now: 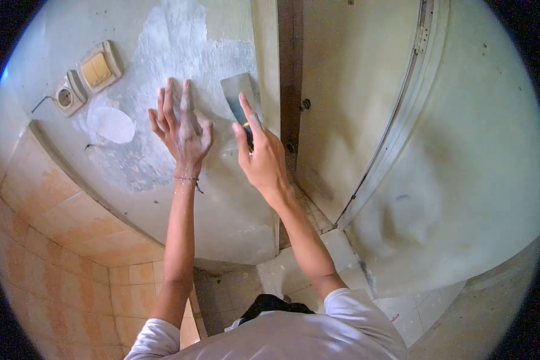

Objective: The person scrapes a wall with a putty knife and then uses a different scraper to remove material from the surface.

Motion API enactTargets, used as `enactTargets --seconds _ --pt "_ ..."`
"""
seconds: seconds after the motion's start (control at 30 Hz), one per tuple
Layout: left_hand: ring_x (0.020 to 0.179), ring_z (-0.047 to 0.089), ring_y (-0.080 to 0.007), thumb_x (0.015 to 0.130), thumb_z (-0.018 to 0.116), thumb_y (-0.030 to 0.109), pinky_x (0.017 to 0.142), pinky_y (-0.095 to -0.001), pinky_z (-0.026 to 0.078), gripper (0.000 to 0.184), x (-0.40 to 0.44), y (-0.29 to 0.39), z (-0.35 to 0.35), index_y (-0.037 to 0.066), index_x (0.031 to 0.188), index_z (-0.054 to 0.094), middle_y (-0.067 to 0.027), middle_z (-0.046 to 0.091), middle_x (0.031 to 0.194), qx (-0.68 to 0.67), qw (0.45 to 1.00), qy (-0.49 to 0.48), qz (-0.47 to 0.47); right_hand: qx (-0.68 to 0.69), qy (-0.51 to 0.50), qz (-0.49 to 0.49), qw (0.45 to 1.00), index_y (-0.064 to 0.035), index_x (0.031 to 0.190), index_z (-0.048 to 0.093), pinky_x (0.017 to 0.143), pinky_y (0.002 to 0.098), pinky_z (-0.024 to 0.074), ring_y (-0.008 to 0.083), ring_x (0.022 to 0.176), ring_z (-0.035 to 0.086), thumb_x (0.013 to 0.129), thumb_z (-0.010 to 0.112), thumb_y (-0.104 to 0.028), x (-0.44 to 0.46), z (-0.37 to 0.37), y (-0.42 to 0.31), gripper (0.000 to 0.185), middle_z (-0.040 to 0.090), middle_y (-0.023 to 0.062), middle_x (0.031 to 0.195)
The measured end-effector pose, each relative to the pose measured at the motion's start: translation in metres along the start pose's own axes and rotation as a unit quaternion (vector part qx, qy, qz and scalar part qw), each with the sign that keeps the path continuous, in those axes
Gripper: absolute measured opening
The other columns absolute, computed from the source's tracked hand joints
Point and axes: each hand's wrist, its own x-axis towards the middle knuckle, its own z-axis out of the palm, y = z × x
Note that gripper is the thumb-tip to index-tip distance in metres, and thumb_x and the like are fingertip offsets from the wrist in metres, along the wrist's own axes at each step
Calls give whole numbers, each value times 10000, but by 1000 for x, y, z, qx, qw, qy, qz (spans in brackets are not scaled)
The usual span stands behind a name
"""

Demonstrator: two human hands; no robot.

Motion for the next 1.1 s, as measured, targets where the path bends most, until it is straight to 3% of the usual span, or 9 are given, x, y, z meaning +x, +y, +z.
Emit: enactTargets --seconds 0.13,0.2,0.3,0.43,0.6,0.73,1.03,1.1 --pt "1536 305 -234 794 589 299 1285 -472 40 762 -1 1 -5 240 1547 492 -70 376 1644 -6 1000 -7 -3 -3 41 -18 999 -188 1601 384 686 472 519 393 731 653 1077 500 -219 10 6 -10 537 681 247 897" --pt "1536 303 -234 793 592 299 1285 -471 42 762 -2 1 -4 239 1546 494 -71 376 1644 -1 1000 -8 -8 -21 86 -77 993 -224 1610 367 648 501 508 411 689 651 1080 487 -224 17 9 -12 543 656 256 837" --pt "1537 301 -233 788 599 299 1285 -471 47 764 -1 0 -2 238 1543 499 -71 381 1642 -1 1000 -6 -5 -63 70 -80 992 -227 1612 362 626 502 504 414 665 641 1081 486 -226 23 3 -26 545 635 271 805" --pt "1535 306 -228 777 608 296 1285 -471 56 757 -1 4 -4 237 1527 521 -65 392 1636 -16 1000 4 -10 -103 41 -54 992 -197 1614 356 616 498 502 409 664 643 1082 487 -229 35 -2 -39 549 628 263 760" --pt "1529 316 -220 783 596 302 1285 -471 64 734 0 3 -3 239 1512 542 -58 404 1630 -5 1000 -1 -14 -102 73 -87 988 -176 1614 353 578 494 489 407 608 634 1083 487 -232 45 3 -41 550 599 228 646" --pt "1524 325 -218 802 576 319 1285 -472 71 714 -2 1 0 247 1511 543 -54 412 1625 18 1000 0 -16 -86 88 -109 986 -176 1612 359 563 488 481 404 596 631 1083 490 -224 52 9 -40 547 609 236 663" --pt "1525 324 -217 822 575 371 1285 -472 64 699 -2 2 2 259 1511 542 -48 408 1629 23 999 0 -23 -74 52 -56 994 -142 1597 385 579 490 488 396 591 637 1083 490 -214 54 2 -50 529 603 227 625" --pt "1526 322 -217 816 581 362 1285 -471 62 705 -3 4 -1 260 1513 540 -48 407 1630 13 1000 -2 -21 -46 118 -92 988 -195 1556 471 540 401 416 297 497 409 1070 514 -169 58 5 -47 489 443 209 608"
